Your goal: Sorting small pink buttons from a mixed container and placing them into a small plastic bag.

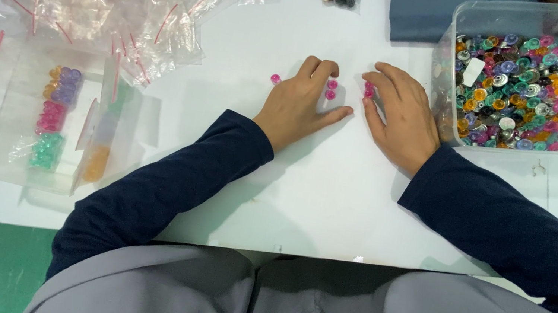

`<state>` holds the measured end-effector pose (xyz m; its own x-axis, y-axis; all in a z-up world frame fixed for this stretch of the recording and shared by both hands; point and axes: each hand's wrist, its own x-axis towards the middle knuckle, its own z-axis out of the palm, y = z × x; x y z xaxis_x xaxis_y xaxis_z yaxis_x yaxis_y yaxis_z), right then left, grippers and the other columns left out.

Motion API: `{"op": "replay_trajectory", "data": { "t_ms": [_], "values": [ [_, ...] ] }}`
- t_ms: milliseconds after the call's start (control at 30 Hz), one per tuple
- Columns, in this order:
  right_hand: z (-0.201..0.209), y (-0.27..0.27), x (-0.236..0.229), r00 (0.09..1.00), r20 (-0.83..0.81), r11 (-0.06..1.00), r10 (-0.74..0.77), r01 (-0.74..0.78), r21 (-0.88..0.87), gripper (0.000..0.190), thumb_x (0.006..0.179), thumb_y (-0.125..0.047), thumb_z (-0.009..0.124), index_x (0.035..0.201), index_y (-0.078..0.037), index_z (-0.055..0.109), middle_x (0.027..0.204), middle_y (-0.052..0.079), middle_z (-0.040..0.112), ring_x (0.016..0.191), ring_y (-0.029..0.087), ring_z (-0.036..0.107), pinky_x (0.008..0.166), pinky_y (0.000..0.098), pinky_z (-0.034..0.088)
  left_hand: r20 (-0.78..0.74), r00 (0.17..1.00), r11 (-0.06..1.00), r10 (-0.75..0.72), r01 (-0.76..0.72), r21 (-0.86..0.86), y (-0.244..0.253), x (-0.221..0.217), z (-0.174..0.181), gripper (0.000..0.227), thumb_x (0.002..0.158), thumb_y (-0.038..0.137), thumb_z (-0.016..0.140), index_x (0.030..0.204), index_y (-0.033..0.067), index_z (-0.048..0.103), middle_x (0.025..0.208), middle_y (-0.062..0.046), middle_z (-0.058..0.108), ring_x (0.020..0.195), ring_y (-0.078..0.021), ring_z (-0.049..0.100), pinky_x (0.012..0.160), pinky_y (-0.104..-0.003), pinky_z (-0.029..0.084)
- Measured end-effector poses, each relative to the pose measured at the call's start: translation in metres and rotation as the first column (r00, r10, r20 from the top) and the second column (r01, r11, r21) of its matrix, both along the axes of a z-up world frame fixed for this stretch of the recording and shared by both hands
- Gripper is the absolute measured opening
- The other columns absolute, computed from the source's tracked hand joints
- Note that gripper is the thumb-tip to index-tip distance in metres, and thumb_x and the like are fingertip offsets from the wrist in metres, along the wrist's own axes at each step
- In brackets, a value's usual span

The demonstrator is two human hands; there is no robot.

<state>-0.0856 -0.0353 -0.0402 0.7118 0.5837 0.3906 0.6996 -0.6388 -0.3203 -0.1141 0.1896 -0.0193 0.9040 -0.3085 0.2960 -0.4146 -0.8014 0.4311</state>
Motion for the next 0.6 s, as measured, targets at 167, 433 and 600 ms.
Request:
{"op": "replay_trajectory", "data": {
  "t_ms": [167,433,600],
  "values": [
    [0.000,0.000,0.002,1.000,-0.005,1.000,0.024,-0.024,-0.016,0.029,0.108,-0.011,0.058,0.136,-0.006,0.061,0.135,0.017,0.059,0.132,0.033,0.055,0.111,0.0462,0.038,-0.139,0.990,0.999,-0.030,0.032,0.012,-0.001,0.000,0.000,0.062,0.088,0.022,0.072,0.140,0.0069,0.042,0.115,-0.021,0.056,0.078,-0.0314,0.076,0.070,-0.036,0.066],
    [-0.003,-0.002,0.002,0.999,0.041,0.999,0.018,-0.017,-0.035,0.022,0.109,-0.013,0.060,0.129,-0.006,0.066,0.129,0.013,0.065,0.126,0.028,0.059,0.110,0.0430,0.038,-0.187,0.980,0.998,-0.066,0.065,-0.007,0.000,0.013,-0.011,0.042,0.091,0.007,0.067,0.131,0.0016,0.055,0.108,-0.020,0.060,0.084,-0.0281,0.077,0.073,-0.032,0.065],
    [-0.003,-0.002,0.001,0.998,0.057,0.999,0.018,-0.016,-0.037,0.020,0.109,-0.013,0.061,0.126,-0.008,0.068,0.126,0.011,0.069,0.124,0.026,0.061,0.108,0.0415,0.039,-0.268,0.962,0.998,-0.057,0.058,-0.006,-0.003,0.015,-0.009,0.040,0.093,0.008,0.069,0.131,0.0029,0.057,0.108,-0.018,0.062,0.088,-0.0245,0.076,0.076,-0.030,0.064]
  ]
}}
